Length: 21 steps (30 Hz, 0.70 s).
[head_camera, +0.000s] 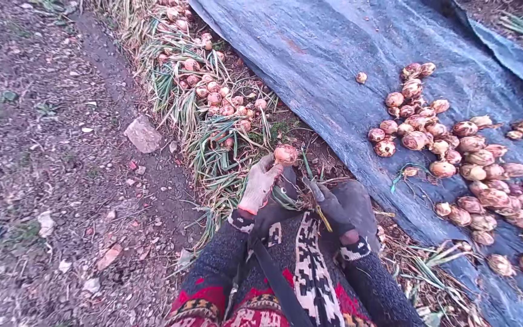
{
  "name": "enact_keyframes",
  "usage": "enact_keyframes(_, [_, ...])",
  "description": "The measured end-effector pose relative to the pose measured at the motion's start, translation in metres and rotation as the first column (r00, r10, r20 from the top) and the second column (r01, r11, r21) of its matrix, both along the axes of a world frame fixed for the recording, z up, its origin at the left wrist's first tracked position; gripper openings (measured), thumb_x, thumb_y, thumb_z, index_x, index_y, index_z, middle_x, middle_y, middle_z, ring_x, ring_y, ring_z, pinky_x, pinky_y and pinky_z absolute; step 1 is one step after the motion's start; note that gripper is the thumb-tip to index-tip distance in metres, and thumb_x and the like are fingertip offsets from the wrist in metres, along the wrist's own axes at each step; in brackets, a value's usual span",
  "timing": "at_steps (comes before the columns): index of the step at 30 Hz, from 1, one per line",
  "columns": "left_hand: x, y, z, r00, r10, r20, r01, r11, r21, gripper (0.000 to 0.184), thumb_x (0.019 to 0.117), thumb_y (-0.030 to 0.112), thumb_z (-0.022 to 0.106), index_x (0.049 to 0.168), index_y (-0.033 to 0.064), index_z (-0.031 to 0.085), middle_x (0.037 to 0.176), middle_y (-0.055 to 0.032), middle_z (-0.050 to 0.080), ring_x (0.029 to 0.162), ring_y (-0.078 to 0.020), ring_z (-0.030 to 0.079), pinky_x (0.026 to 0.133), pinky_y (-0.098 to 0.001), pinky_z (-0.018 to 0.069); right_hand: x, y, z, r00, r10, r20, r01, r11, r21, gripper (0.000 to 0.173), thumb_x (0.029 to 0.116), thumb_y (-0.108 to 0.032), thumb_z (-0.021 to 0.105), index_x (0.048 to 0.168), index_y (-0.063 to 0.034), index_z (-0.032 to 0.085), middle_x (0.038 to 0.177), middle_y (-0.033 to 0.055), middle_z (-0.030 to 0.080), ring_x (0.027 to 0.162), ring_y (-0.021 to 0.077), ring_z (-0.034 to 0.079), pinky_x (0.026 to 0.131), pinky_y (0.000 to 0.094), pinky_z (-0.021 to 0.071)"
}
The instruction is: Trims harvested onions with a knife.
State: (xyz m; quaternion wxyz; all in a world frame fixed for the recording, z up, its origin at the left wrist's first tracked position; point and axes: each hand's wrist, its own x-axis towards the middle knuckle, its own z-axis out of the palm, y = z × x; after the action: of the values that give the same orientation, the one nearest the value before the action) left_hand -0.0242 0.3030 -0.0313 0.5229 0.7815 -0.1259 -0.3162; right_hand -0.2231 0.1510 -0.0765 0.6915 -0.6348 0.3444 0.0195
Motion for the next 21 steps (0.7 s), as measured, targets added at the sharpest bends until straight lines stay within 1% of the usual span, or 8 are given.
enact_keyframes(3, [-0.023,-0.018,0.016,0.873,-0.365,0.323,0.225,0.890,0.397,0.031,0.0994,0.043,0.061,0.110,0.0186,0.076,0.108,0.0011,0.075,0.095,-0.0126,0.071,0.087,-0.0424,0.0592,0.012,0.015,0.000,0.998,-0.035,0.053,0.007,0.887,0.461,0.067,0.0994,-0.072,0.035,0.126,-0.0152,0.060,0.081,0.0027,0.064,0.061,0.0119,0.059,0.052,0.0301,0.0532])
enact_keyframes(7, [-0.068,-0.020,0.016,0.744,-0.625,0.236,0.448,0.729,0.518,0.034,0.1019,0.036,0.055,0.129,0.0224,0.070,0.127,-0.0010,0.070,0.111,-0.0182,0.070,0.092,-0.0469,0.0588,0.030,0.016,0.017,0.970,-0.190,-0.150,0.237,0.625,0.744,0.068,0.1001,-0.074,0.020,0.112,-0.0197,0.060,0.071,0.0016,0.061,0.053,0.0122,0.058,0.044,0.0304,0.0509])
enact_keyframes(11, [-0.056,-0.039,-0.005,0.877,-0.407,0.254,0.374,0.912,0.169,0.024,0.1005,0.024,0.061,0.115,0.0100,0.075,0.119,-0.0045,0.073,0.112,-0.0123,0.068,0.101,-0.0365,0.0554,0.027,-0.015,0.022,0.930,-0.342,-0.134,0.286,0.443,0.850,0.087,0.0831,-0.093,0.024,0.084,-0.0155,0.063,0.059,0.0007,0.056,0.044,0.0108,0.054,0.038,0.0282,0.0478])
enact_keyframes(14, [-0.008,-0.065,-0.004,0.878,-0.192,0.439,0.163,0.981,0.103,0.020,0.0992,0.017,0.062,0.109,0.0065,0.076,0.112,-0.0065,0.074,0.106,-0.0130,0.070,0.097,-0.0337,0.0575,0.003,-0.038,0.048,0.808,-0.557,0.193,0.062,0.407,0.911,0.062,0.0962,-0.070,0.045,0.094,-0.0125,0.069,0.067,0.0006,0.061,0.052,0.0120,0.061,0.047,0.0280,0.0532])
enact_keyframes(16, [0.049,-0.051,-0.020,0.837,-0.150,0.526,-0.048,0.938,0.345,0.024,0.1006,0.021,0.059,0.114,0.0110,0.076,0.116,-0.0069,0.074,0.108,-0.0169,0.070,0.096,-0.0374,0.0579,-0.018,-0.069,0.070,0.578,-0.690,0.435,0.038,0.556,0.831,0.050,0.0989,-0.053,0.053,0.122,-0.0118,0.069,0.077,0.0041,0.068,0.059,0.0155,0.066,0.053,0.0313,0.0577])
enact_keyframes(17, [0.076,-0.033,-0.032,0.864,-0.218,0.453,-0.062,0.848,0.527,0.026,0.1006,0.027,0.058,0.118,0.0162,0.075,0.123,-0.0073,0.070,0.112,-0.0208,0.068,0.096,-0.0427,0.0572,-0.027,-0.088,0.075,0.529,-0.681,0.507,0.132,0.656,0.743,0.058,0.0984,-0.059,0.049,0.133,-0.0147,0.063,0.079,0.0051,0.069,0.059,0.0171,0.066,0.052,0.0339,0.0584])
enact_keyframes(19, [0.117,0.006,-0.064,0.922,-0.327,0.208,0.049,0.630,0.775,0.036,0.0918,0.040,0.065,0.124,0.0254,0.072,0.144,-0.0141,0.055,0.126,-0.0364,0.058,0.097,-0.0598,0.0519,-0.030,-0.112,0.075,0.584,-0.616,0.529,0.242,0.754,0.610,0.070,0.0961,-0.073,0.042,0.145,-0.0231,0.053,0.079,0.0037,0.069,0.056,0.0172,0.065,0.049,0.0347,0.0569])
enact_keyframes(21, [0.142,0.047,-0.111,0.961,-0.262,0.095,0.064,0.540,0.839,0.046,0.0867,0.043,0.071,0.130,0.0263,0.069,0.149,-0.0171,0.050,0.130,-0.0411,0.053,0.099,-0.0647,0.0488,-0.019,-0.108,0.064,0.718,-0.563,0.409,0.231,0.748,0.623,0.067,0.0967,-0.074,0.039,0.146,-0.0294,0.050,0.079,0.0012,0.067,0.056,0.0148,0.064,0.047,0.0318,0.0554])
